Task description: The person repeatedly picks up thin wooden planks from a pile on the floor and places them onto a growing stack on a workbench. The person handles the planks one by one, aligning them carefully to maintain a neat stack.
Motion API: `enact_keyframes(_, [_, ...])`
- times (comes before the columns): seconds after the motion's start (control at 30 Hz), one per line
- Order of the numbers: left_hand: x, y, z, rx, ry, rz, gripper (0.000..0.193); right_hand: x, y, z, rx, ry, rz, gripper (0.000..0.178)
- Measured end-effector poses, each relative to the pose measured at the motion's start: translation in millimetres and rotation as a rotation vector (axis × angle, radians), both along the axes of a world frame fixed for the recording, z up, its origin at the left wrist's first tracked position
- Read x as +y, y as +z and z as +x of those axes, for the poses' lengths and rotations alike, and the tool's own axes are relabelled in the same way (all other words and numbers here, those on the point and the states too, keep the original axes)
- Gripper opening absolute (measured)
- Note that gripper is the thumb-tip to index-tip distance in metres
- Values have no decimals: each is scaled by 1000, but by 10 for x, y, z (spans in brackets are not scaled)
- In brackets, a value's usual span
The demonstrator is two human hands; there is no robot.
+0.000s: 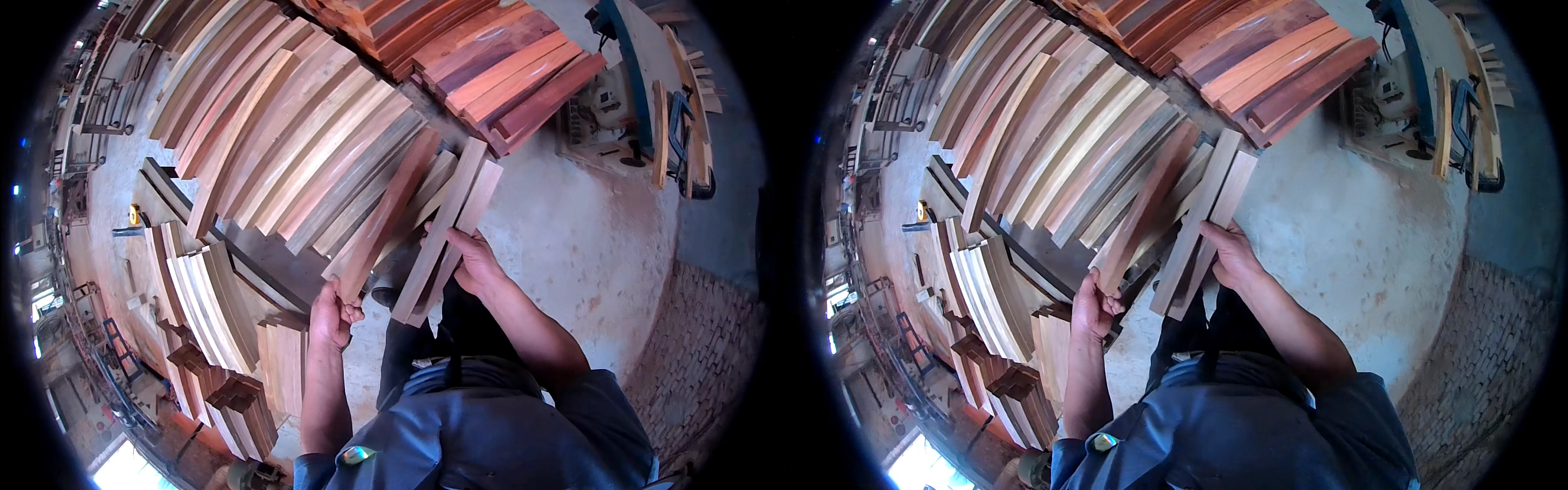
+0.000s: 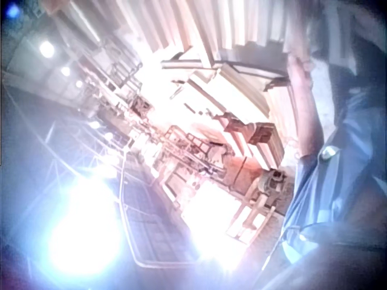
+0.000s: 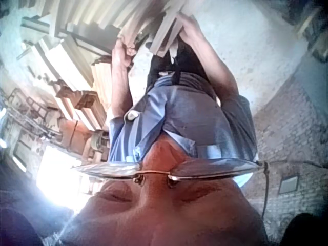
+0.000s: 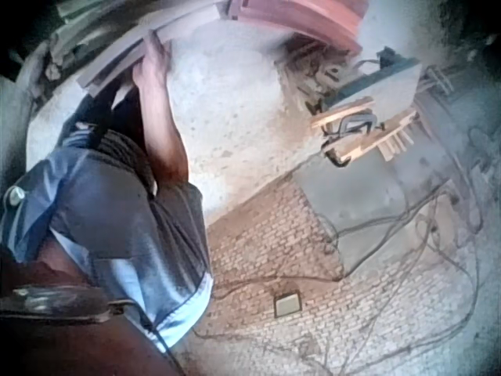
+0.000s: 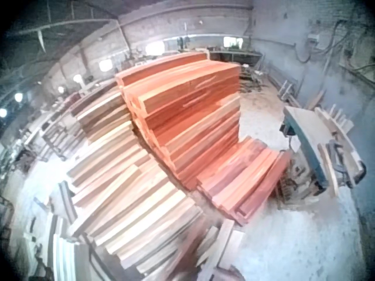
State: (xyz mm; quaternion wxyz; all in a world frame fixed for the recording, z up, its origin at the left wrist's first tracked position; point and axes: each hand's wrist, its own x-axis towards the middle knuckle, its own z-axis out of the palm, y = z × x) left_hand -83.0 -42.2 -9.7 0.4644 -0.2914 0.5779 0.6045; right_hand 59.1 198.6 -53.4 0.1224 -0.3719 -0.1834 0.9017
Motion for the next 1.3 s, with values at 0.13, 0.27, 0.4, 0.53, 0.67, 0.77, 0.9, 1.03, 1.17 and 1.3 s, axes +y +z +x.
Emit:
enact_keyframes(0.13, [10,45,10,-69,-9,66,34,-23,-4,-2,-54,12,-11,33])
enact_keyframes(0.27, [6,51,60,-66,-59,86,35,-30,-44,-24,-43,14,-33,33])
enact_keyframes(0.4, [-17,-21,113,34,-194,118,36,-59,62,-85,-71,-6,-40,34])
enact_keyframes(0.53, [45,20,175,145,-308,137,38,-71,61,-80,-58,-31,-17,35])
enact_keyframes(0.67, [137,78,228,173,-391,120,37,-53,16,-11,-57,-16,-41,37])
enact_keyframes(0.77, [156,70,163,146,-441,149,40,-90,70,-30,-94,-24,-44,36])
enact_keyframes(0.9, [316,147,162,515,-765,-43,53,-129,64,-30,-101,-17,-36,33])
enact_keyframes(1.03, [548,430,105,816,-1156,-393,50,-136,-45,-6,-85,-12,-13,30])
enact_keyframes(1.17, [485,384,85,890,-1112,-352,42,-133,-30,19,-72,-14,21,30])
enact_keyframes(1.3, [320,370,148,892,-1054,-234,40,-79,-36,67,-70,-13,1,33])
